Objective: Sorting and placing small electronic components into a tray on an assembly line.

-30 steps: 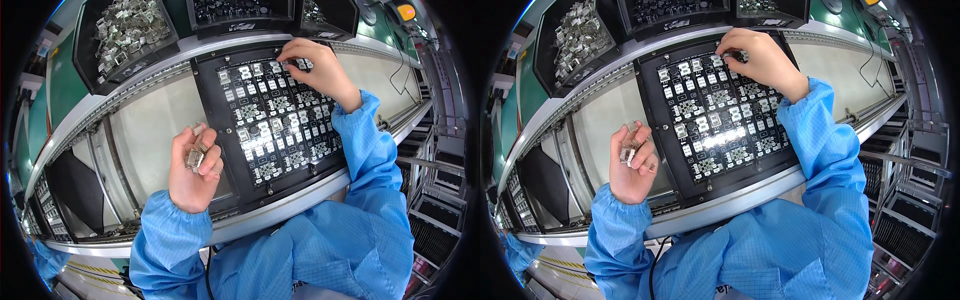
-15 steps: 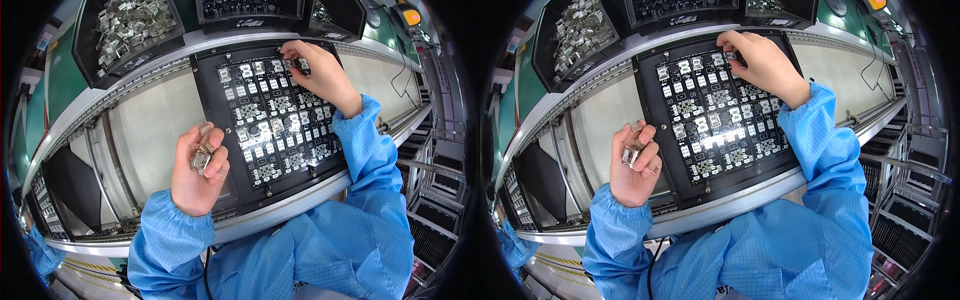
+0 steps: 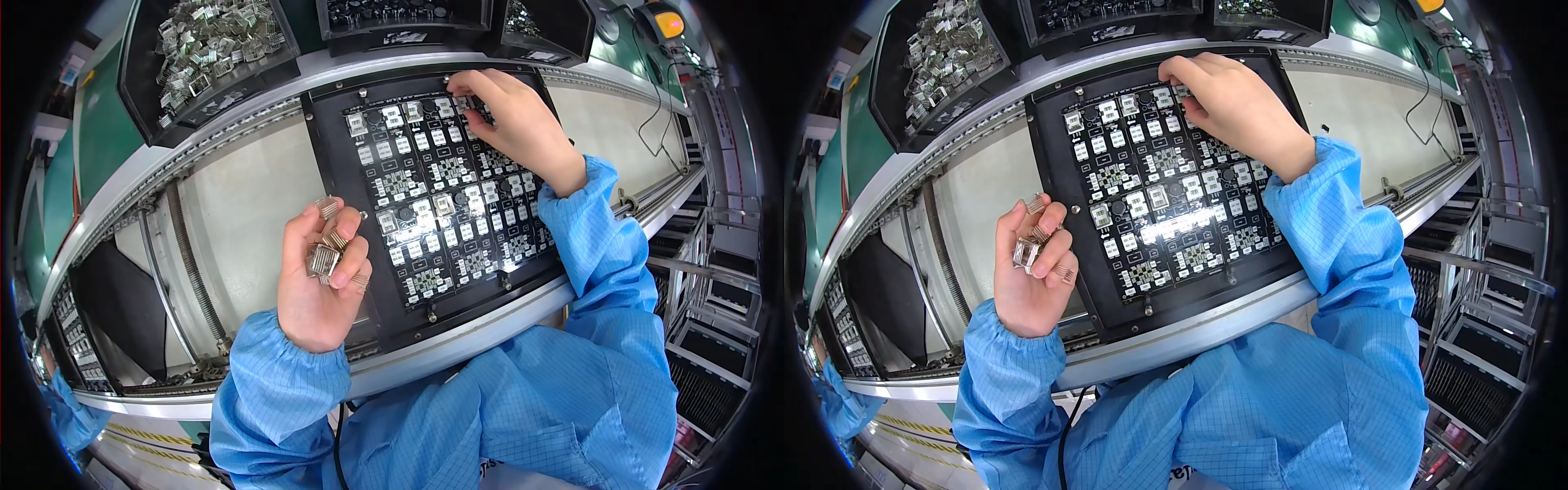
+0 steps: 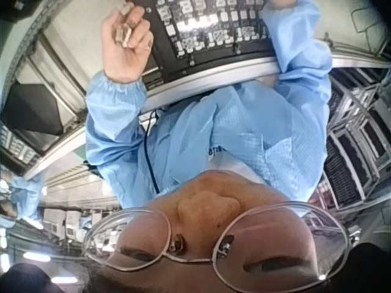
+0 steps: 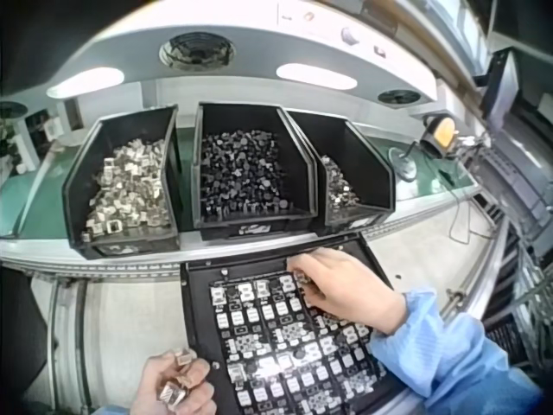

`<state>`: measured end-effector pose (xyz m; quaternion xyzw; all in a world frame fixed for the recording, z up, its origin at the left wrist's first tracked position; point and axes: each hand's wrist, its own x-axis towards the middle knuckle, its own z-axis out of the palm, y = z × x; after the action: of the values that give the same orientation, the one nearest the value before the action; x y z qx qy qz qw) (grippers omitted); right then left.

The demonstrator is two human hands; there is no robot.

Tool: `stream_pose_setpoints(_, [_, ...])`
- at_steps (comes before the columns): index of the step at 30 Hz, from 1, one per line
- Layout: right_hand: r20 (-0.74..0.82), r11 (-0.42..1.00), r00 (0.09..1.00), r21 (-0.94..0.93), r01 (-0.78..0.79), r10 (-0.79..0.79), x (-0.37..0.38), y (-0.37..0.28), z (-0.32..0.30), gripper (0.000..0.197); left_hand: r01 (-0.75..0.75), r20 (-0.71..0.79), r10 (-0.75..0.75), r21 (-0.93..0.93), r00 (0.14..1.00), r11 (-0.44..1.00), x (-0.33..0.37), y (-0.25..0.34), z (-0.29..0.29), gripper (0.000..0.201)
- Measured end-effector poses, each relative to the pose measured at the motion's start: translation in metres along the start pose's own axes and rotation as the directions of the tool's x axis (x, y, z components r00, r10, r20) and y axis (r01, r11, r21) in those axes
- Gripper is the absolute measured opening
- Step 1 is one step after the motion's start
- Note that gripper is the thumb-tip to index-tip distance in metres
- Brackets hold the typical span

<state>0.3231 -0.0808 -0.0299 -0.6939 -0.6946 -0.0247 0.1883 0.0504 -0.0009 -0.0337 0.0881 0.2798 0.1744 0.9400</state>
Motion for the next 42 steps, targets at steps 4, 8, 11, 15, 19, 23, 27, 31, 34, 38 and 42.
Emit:
stream_pose_setpoints(4, [-0.024,1.0,0.999,0.017,0.026,-0.026,-0.001,0.001,0.002,0.034,-0.006,-0.003,0.006,-0.008,1.0,1.0,0.001,-0.001,0.001,0.022])
stream_pose_setpoints(8, [-0.036,1.0,0.999,0.023,0.018,-0.017,-0.002,-0.001,0.002,0.033,-0.017,-0.016,0.017,-0.006,1.0,1.0,0.0,-0.002,0.003,0.022])
stream_pose_setpoints(11, [-0.033,1.0,0.999,0.018,0.02,-0.019,-0.001,-0.001,0.003,0.032,-0.027,-0.004,0.027,-0.009,1.0,1.0,0.0,-0.004,0.003,0.022])
stream_pose_setpoints(15, [-0.017,1.0,1.0,0.023,0.019,-0.019,-0.002,-0.002,0.004,0.031,-0.047,-0.033,0.047,0.0,0.998,0.999,-0.002,-0.003,0.007,0.023])
stream_pose_setpoints(19, [0.02,1.0,1.0,-0.006,-0.003,0.003,-0.005,-0.005,0.002,0.031,-0.048,-0.022,0.048,0.021,0.999,0.999,0.0,-0.004,0.009,0.022])
stream_pose_setpoints(23, [0.036,0.999,0.999,-0.028,-0.028,0.029,-0.011,0.0,0.001,0.031,-0.052,-0.012,0.052,0.023,0.999,0.998,0.003,-0.008,0.011,0.022])
stream_pose_setpoints(27, [-0.001,0.999,0.999,-0.02,-0.047,0.047,-0.009,-0.002,0.002,0.03,-0.055,-0.015,0.055,0.023,0.998,0.998,0.003,-0.01,0.013,0.022])
stream_pose_setpoints(31, [-0.063,0.999,0.997,-0.028,0.047,-0.048,-0.004,0.002,0.001,0.026,-0.048,0.028,0.048,-0.001,0.998,0.999,0.006,-0.012,0.01,0.023])
stream_pose_setpoints(34, [-0.092,0.992,0.995,0.114,0.053,-0.043,0.001,0.003,0.002,0.024,-0.055,0.044,0.054,0.025,0.998,0.998,0.011,-0.016,0.004,0.024])
stream_pose_setpoints(38, [-0.075,0.966,0.993,0.237,0.104,-0.089,0.021,-0.009,0.008,0.027,-0.054,0.02,0.053,0.04,0.998,0.998,0.017,-0.017,0.003,0.023])
stream_pose_setpoints(42, [-0.035,0.967,0.983,0.181,0.181,-0.178,0.03,-0.004,0.028,0.028,-0.048,0.024,0.048,0.025,0.999,0.999,0.021,-0.027,0.011,0.021])
